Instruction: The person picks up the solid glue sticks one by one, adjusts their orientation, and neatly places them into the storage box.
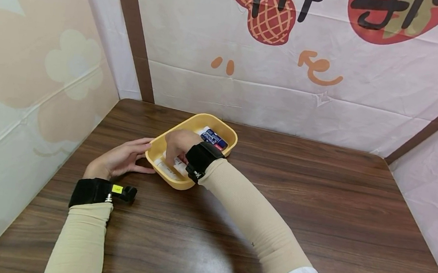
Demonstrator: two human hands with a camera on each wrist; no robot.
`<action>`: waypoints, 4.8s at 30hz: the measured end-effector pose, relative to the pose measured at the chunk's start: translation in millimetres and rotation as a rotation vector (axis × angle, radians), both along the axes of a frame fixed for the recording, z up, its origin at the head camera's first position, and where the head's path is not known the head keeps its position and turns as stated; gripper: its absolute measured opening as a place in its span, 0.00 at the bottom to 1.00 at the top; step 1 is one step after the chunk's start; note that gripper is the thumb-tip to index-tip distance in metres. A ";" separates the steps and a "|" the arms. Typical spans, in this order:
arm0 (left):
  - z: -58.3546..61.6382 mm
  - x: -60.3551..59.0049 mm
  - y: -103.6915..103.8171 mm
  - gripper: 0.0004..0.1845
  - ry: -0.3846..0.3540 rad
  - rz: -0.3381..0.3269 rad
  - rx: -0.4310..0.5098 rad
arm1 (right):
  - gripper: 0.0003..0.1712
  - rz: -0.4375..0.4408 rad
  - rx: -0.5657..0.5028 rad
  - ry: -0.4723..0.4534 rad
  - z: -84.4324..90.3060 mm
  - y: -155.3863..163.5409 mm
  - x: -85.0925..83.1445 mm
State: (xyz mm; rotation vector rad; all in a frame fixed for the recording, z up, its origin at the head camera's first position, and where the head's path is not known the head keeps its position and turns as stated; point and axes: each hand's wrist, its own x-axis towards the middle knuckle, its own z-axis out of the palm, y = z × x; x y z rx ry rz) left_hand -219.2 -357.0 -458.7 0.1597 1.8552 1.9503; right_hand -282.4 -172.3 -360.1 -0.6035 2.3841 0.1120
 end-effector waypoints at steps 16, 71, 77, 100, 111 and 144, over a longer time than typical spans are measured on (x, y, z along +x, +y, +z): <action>0.6 0.6 0.5 0.34 -0.004 0.003 0.004 | 0.12 0.000 -0.001 -0.009 -0.3 -1.0 1.3; -3.2 -3.8 1.5 0.31 0.008 -0.011 -0.001 | 0.22 -0.079 -0.151 0.014 18.2 32.9 12.9; -2.9 -3.7 2.1 0.30 -0.007 -0.003 0.006 | 0.16 0.009 -0.173 0.057 23.2 40.2 22.2; -2.5 -3.6 2.4 0.30 -0.004 -0.013 0.041 | 0.15 0.182 -0.312 0.356 30.6 121.6 49.8; -3.3 -2.7 2.0 0.28 -0.011 -0.021 0.063 | 0.09 0.080 -0.389 0.373 18.9 157.0 61.1; -1.7 -3.5 5.2 0.26 -0.016 -0.019 0.062 | 0.19 -0.157 -0.411 0.295 -18.1 291.8 59.6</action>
